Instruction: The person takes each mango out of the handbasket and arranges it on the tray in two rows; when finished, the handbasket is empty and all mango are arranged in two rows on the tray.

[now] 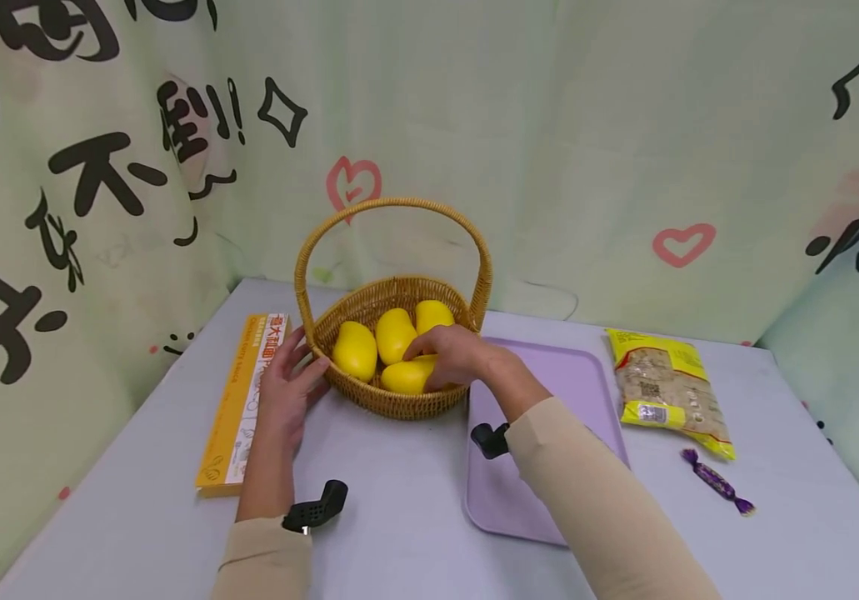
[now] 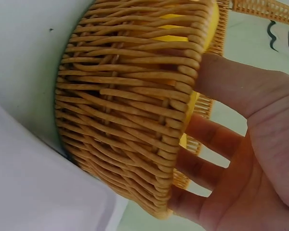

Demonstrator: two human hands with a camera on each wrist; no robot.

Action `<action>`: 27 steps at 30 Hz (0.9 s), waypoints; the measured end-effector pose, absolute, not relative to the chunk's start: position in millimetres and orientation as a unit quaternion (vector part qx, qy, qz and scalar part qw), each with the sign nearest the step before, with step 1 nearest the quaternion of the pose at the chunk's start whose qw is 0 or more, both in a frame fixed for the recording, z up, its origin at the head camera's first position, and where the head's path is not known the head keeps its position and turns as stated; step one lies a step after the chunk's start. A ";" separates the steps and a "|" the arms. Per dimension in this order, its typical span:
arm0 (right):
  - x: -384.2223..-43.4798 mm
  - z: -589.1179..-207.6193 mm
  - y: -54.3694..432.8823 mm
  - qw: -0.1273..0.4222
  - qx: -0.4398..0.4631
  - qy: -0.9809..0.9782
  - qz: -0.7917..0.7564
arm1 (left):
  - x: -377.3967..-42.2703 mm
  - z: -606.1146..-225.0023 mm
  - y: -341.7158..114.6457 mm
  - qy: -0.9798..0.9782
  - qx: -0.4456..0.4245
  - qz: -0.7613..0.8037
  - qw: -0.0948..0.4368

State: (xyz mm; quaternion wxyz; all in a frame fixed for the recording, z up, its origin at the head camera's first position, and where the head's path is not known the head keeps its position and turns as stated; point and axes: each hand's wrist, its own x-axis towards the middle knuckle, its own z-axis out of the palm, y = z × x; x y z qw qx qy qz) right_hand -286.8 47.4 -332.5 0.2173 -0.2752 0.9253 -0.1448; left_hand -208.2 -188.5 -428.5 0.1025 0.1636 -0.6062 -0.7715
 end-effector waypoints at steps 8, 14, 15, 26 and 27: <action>-282.6 -320.2 51.2 0.212 -0.263 0.926 -0.171 | -205.4 -427.7 -190.4 -0.605 0.174 -0.770 0.102; -281.3 -307.8 56.5 0.199 -0.273 0.924 -0.181 | -205.7 -428.3 -189.7 -0.604 0.177 -0.771 0.099; -280.6 -305.3 57.5 0.195 -0.276 0.923 -0.184 | -205.6 -428.3 -189.9 -0.604 0.177 -0.770 0.100; -267.8 -281.3 93.0 0.125 -0.296 0.918 -0.234 | -207.2 -429.5 -188.5 -0.608 0.167 -0.769 0.104; -267.0 -279.4 98.0 0.119 -0.292 0.918 -0.239 | -207.5 -429.4 -188.1 -0.609 0.165 -0.769 0.104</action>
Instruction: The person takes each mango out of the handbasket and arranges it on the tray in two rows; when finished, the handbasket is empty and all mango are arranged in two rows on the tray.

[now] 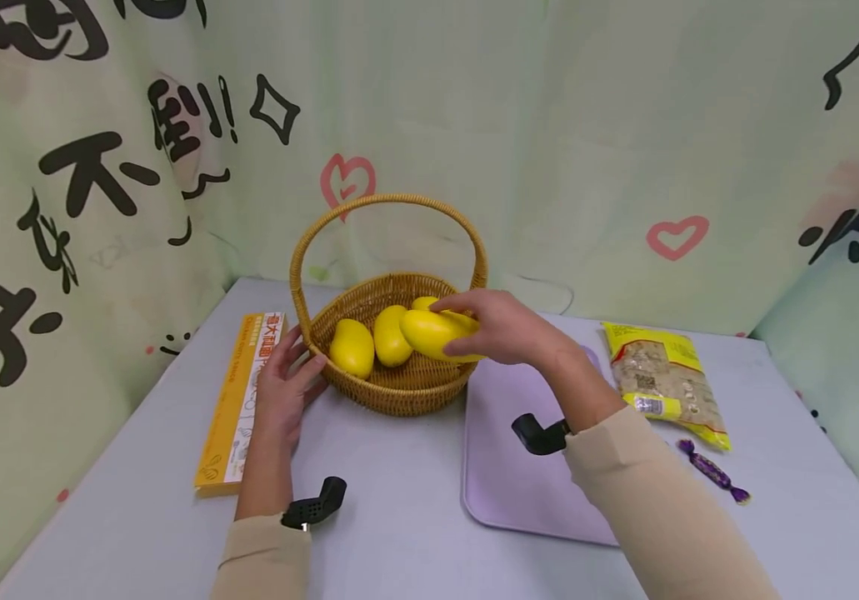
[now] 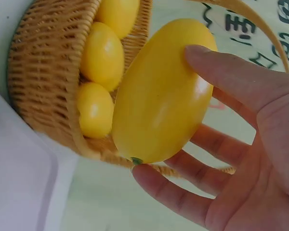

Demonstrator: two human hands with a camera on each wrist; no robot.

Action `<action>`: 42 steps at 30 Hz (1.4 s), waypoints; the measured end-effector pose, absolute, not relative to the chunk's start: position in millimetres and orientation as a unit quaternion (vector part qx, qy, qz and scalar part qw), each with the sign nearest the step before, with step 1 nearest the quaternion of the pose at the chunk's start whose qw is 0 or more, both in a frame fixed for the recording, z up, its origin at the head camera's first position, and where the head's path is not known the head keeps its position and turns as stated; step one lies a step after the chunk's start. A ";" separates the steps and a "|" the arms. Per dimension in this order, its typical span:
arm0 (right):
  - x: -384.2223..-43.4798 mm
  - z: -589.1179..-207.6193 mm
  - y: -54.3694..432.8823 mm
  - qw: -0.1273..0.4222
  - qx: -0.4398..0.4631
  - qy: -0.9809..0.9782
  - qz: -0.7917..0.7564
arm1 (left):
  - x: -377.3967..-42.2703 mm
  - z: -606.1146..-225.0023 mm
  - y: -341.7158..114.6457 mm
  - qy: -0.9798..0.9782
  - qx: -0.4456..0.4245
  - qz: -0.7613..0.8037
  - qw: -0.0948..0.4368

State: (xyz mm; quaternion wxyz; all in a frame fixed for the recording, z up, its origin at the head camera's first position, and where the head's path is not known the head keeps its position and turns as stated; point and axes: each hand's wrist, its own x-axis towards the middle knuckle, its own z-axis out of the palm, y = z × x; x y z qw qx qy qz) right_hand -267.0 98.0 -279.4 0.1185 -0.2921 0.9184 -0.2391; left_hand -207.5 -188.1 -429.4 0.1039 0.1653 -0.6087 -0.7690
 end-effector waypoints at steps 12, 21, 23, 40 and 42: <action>-251.1 -282.0 159.1 0.089 -0.204 0.934 -0.280 | -207.9 -428.0 -187.6 -0.609 0.165 -0.769 0.102; -258.2 -303.4 177.9 0.096 -0.116 0.948 -0.279 | -207.2 -427.2 -188.2 -0.606 0.166 -0.772 0.098; -261.3 -309.5 179.0 0.094 -0.102 0.952 -0.275 | -207.3 -427.6 -188.0 -0.605 0.165 -0.773 0.097; -282.1 -354.1 169.4 0.094 -0.055 0.970 -0.217 | -208.0 -428.9 -187.9 -0.607 0.161 -0.772 0.096; -282.6 -357.8 166.9 0.091 -0.054 0.973 -0.205 | -207.8 -429.4 -188.2 -0.607 0.160 -0.772 0.097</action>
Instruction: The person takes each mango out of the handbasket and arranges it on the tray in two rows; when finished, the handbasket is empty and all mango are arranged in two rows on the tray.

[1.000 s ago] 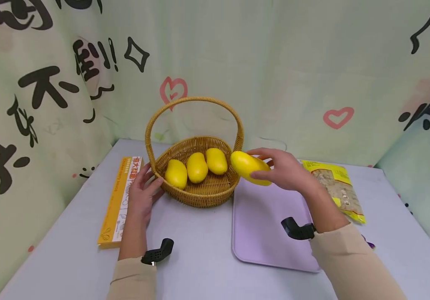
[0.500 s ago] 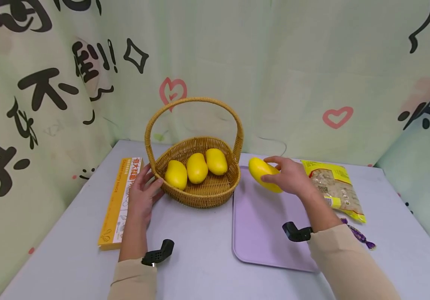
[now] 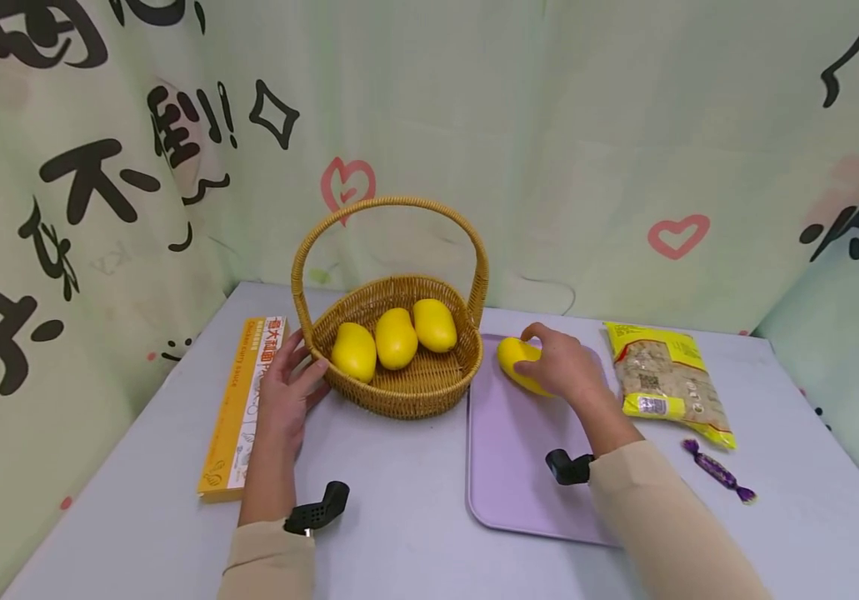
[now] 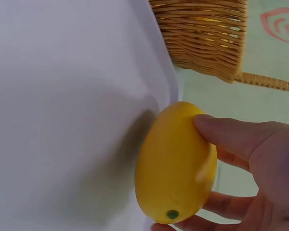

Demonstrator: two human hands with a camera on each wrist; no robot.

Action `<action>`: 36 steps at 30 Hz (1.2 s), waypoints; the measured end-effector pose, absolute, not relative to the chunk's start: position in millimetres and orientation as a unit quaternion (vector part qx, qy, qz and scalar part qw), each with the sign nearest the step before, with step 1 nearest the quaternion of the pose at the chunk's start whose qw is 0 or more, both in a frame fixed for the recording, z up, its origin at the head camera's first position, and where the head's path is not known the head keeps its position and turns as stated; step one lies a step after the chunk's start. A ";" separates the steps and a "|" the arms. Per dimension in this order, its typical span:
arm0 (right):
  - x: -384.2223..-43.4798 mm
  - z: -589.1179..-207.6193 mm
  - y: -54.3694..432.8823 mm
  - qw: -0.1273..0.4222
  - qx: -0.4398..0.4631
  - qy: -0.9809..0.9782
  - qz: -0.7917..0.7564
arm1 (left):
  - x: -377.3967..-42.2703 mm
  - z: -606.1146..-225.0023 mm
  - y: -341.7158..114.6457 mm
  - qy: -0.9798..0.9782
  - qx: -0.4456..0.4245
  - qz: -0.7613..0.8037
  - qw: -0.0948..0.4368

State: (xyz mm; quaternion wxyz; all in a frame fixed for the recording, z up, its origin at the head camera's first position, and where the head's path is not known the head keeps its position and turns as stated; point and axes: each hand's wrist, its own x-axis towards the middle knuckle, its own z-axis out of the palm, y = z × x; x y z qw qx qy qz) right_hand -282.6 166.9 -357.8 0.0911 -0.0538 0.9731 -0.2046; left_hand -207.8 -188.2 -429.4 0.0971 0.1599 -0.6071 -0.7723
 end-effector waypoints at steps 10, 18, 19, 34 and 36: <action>-281.8 -354.8 162.8 0.119 -0.094 0.968 -0.198 | -206.5 -429.1 -189.3 -0.612 0.159 -0.768 0.098; -283.7 -359.2 165.7 0.148 -0.108 0.948 -0.261 | -206.8 -427.2 -189.1 -0.613 0.155 -0.768 0.098; -284.8 -361.4 164.9 0.139 -0.107 0.948 -0.266 | -206.9 -427.4 -188.7 -0.613 0.156 -0.769 0.098; -291.2 -371.4 159.1 0.113 -0.081 0.942 -0.306 | -206.1 -427.0 -187.1 -0.617 0.163 -0.764 0.095; -291.8 -372.7 158.4 0.110 -0.082 0.943 -0.303 | -205.9 -427.4 -187.3 -0.616 0.164 -0.765 0.094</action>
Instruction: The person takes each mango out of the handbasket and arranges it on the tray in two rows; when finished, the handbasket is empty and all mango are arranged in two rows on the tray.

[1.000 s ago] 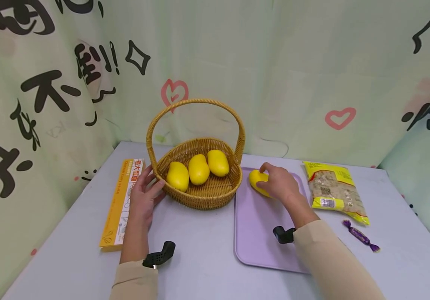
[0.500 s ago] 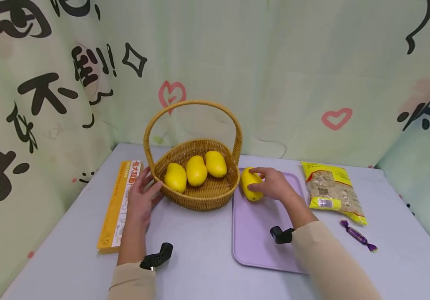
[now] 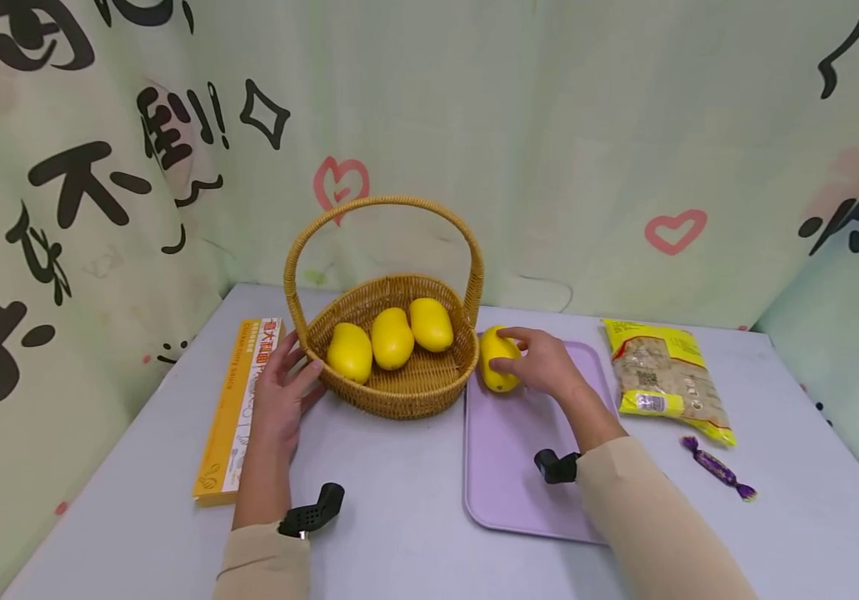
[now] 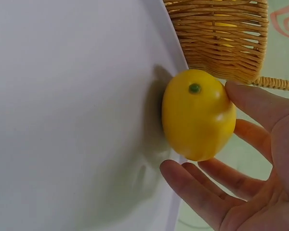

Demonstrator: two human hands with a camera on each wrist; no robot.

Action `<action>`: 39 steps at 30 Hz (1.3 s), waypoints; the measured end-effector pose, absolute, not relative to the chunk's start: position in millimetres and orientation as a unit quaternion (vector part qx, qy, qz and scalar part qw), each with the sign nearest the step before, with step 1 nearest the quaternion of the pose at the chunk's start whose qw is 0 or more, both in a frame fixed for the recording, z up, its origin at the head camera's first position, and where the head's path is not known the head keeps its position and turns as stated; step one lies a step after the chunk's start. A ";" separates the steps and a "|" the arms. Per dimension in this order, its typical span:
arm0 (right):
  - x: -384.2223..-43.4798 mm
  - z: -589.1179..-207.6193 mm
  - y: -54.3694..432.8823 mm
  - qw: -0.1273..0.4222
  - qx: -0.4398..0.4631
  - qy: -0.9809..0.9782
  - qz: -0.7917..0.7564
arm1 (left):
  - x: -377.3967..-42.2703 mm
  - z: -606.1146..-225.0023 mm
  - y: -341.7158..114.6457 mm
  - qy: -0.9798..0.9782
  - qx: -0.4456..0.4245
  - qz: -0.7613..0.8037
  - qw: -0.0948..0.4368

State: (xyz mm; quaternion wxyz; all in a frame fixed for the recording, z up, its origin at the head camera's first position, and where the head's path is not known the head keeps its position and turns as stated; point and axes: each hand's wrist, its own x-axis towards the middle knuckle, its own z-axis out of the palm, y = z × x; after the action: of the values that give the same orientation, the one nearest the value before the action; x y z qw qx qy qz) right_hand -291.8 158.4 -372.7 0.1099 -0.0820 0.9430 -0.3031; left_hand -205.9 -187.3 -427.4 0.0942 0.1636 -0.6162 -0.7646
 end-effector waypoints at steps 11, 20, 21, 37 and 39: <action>-291.4 -366.4 159.8 0.073 -0.114 0.954 -0.267 | -206.9 -428.9 -187.6 -0.611 0.161 -0.769 0.098; -284.2 -340.7 151.1 0.015 -0.139 0.949 -0.281 | -207.0 -427.1 -189.2 -0.616 0.157 -0.767 0.089; -283.7 -337.9 148.9 0.011 -0.146 0.947 -0.285 | -207.0 -427.0 -189.3 -0.615 0.156 -0.768 0.087; -288.7 -308.7 103.3 0.045 -0.252 0.915 -0.313 | -207.2 -429.6 -189.4 -0.612 0.160 -0.769 0.091; -290.2 -306.1 96.1 0.062 -0.257 0.915 -0.306 | -207.3 -429.9 -189.1 -0.609 0.161 -0.771 0.090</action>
State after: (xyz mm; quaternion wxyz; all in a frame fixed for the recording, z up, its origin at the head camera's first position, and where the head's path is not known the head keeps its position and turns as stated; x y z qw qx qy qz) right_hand -290.2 96.1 -306.1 0.0617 -0.2570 0.9147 -0.3058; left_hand -207.3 -189.1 -429.9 0.0902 0.1606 -0.6091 -0.7714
